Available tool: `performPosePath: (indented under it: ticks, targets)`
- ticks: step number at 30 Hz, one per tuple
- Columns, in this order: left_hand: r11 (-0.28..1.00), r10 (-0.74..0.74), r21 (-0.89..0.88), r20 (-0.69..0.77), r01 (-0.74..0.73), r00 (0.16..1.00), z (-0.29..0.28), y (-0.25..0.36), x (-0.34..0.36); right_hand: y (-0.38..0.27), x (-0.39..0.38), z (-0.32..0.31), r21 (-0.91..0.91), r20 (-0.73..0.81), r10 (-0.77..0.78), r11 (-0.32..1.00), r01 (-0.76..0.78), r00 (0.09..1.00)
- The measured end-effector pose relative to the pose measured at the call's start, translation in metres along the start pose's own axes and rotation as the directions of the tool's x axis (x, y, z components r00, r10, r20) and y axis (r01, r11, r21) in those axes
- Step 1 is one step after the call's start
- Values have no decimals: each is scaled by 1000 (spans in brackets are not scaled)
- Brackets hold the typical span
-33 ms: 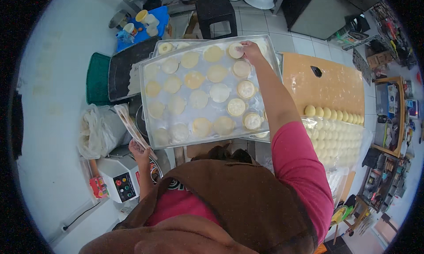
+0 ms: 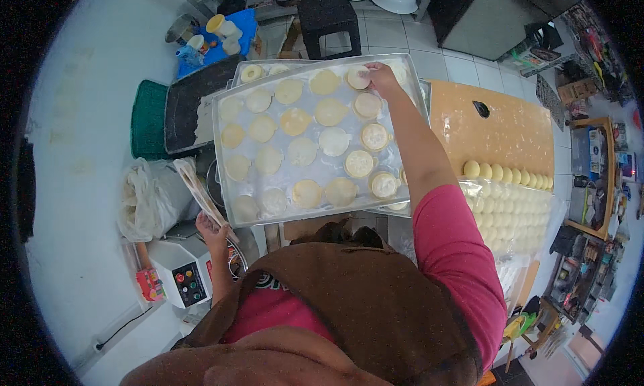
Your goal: The person picks up flattened dough pieces from a tray and dips them into a container of white powder before placing them back onto a large wooden board covered in dough balls.
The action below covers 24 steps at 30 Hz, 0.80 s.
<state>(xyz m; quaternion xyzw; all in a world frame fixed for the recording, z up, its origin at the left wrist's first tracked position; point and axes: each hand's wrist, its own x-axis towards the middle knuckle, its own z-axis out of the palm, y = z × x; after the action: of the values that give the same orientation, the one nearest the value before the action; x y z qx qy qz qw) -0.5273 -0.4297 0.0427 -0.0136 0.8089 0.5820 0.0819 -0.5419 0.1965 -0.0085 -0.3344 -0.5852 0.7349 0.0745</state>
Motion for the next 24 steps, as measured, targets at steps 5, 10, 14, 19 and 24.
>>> performPosePath:
  ticks: [5,10,14,19,24]
  targets:
    - [999,-34,16,7,34,999,7,9,2,7,8,5,94,21,10,995,-12,1000]
    - [1000,6,5,33,-6,999,14,2,7,-2,10,13,-296,-39,-33,955,20,999]
    - [999,39,16,52,-39,998,17,-1,11,-2,13,8,12,-7,-58,998,58,998]
    - [999,25,35,50,-27,998,13,3,8,2,11,10,41,19,-31,999,30,999]
    - [997,47,59,34,-48,998,9,2,11,8,8,11,-110,-41,6,994,-10,999]
